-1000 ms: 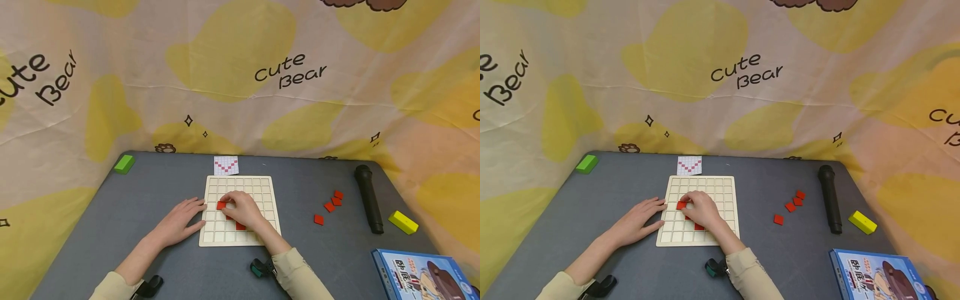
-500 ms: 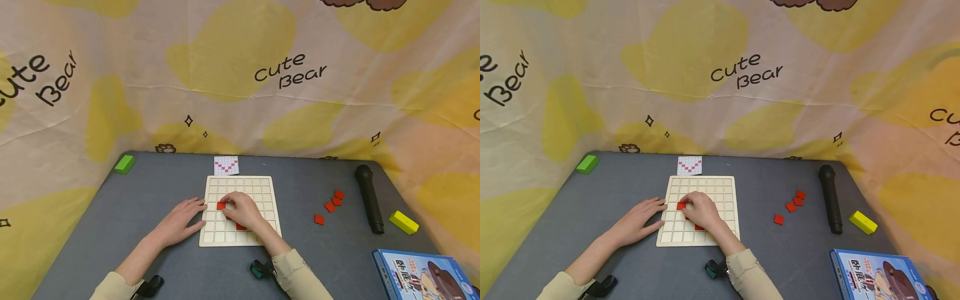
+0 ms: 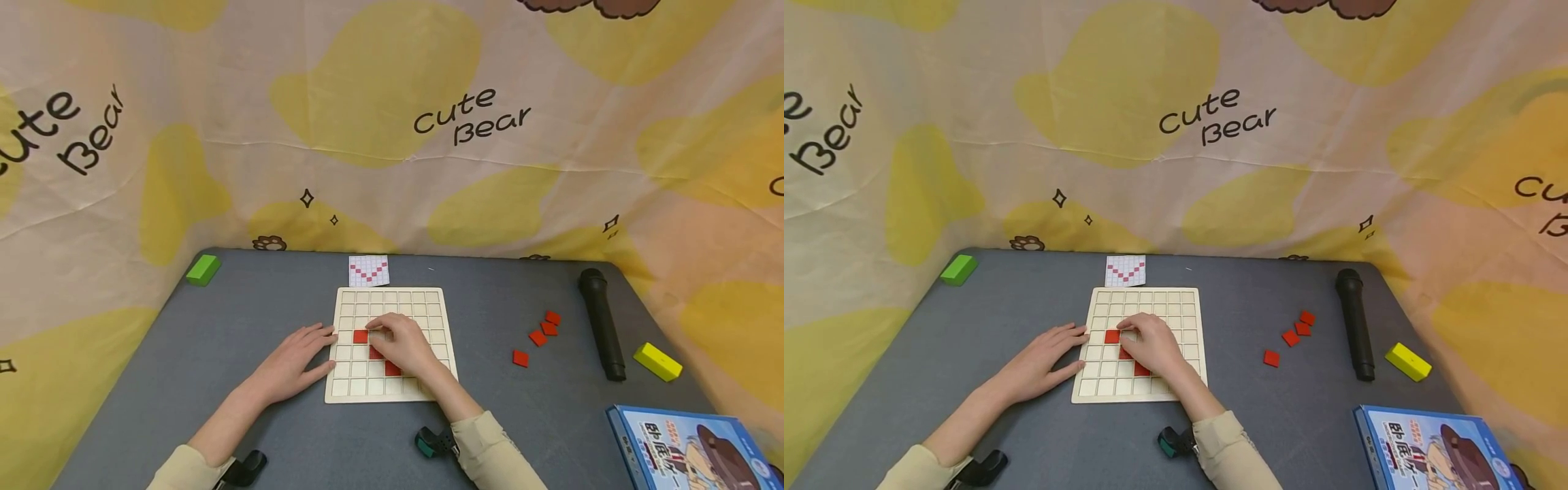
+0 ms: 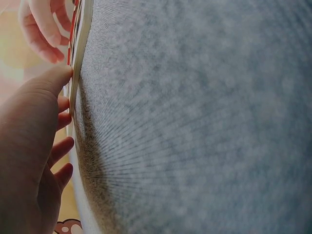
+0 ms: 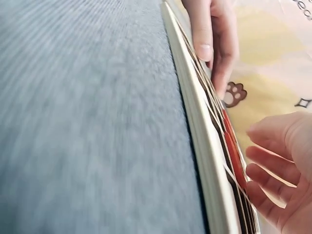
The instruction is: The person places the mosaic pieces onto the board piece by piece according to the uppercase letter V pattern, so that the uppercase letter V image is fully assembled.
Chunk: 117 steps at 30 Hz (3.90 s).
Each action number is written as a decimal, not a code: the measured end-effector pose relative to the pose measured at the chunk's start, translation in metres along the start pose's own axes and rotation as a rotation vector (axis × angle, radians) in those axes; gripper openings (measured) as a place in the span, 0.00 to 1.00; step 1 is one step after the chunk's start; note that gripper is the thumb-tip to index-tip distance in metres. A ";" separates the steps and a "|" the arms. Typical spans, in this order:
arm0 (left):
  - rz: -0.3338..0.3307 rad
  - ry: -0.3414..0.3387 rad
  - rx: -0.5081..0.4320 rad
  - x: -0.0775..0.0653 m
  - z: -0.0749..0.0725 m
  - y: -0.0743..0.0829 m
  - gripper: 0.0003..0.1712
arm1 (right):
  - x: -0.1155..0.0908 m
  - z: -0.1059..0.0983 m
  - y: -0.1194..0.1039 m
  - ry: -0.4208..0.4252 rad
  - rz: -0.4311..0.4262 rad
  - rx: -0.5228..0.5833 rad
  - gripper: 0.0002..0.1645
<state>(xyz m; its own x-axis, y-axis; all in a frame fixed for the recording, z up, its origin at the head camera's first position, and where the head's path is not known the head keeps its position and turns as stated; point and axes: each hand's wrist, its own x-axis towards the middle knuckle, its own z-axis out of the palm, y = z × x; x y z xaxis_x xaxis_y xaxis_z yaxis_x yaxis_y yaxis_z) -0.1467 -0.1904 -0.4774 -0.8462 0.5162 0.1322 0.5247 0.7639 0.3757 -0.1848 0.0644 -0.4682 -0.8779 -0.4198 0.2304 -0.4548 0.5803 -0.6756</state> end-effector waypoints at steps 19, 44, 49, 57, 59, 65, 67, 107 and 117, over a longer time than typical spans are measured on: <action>-0.018 -0.011 -0.002 -0.001 0.003 -0.002 0.30 | -0.049 -0.071 0.047 0.126 0.150 -0.026 0.09; -0.017 -0.002 0.005 0.001 0.003 0.000 0.30 | -0.143 -0.150 0.094 0.196 0.339 -0.215 0.14; -0.017 0.000 0.002 0.001 0.003 0.000 0.30 | -0.147 -0.152 0.100 0.178 0.351 -0.226 0.15; -0.017 0.003 0.005 0.000 0.002 0.000 0.30 | -0.145 -0.150 0.103 0.190 0.330 -0.240 0.16; -0.015 0.004 0.006 0.000 0.002 0.000 0.30 | -0.143 -0.148 0.102 0.201 0.321 -0.238 0.16; -0.008 0.000 0.009 -0.001 0.002 0.000 0.30 | -0.132 -0.140 0.096 0.216 0.294 -0.211 0.15; -0.005 -0.001 0.006 -0.001 0.002 0.000 0.30 | -0.127 -0.136 0.094 0.220 0.285 -0.205 0.15; 0.004 -0.001 -0.002 0.001 0.002 0.000 0.30 | -0.010 -0.026 0.025 0.057 0.187 0.172 0.14; -0.016 -0.007 -0.010 0.000 0.000 0.001 0.30 | 0.014 0.004 0.003 -0.021 0.123 0.160 0.14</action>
<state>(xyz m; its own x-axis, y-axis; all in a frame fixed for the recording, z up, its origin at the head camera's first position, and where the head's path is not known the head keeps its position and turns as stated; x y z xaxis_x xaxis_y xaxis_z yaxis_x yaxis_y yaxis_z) -0.1457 -0.1898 -0.4766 -0.8538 0.5066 0.1195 0.5100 0.7684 0.3866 -0.1980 0.0571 -0.4696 -0.9215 -0.3675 0.1259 -0.3131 0.5110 -0.8005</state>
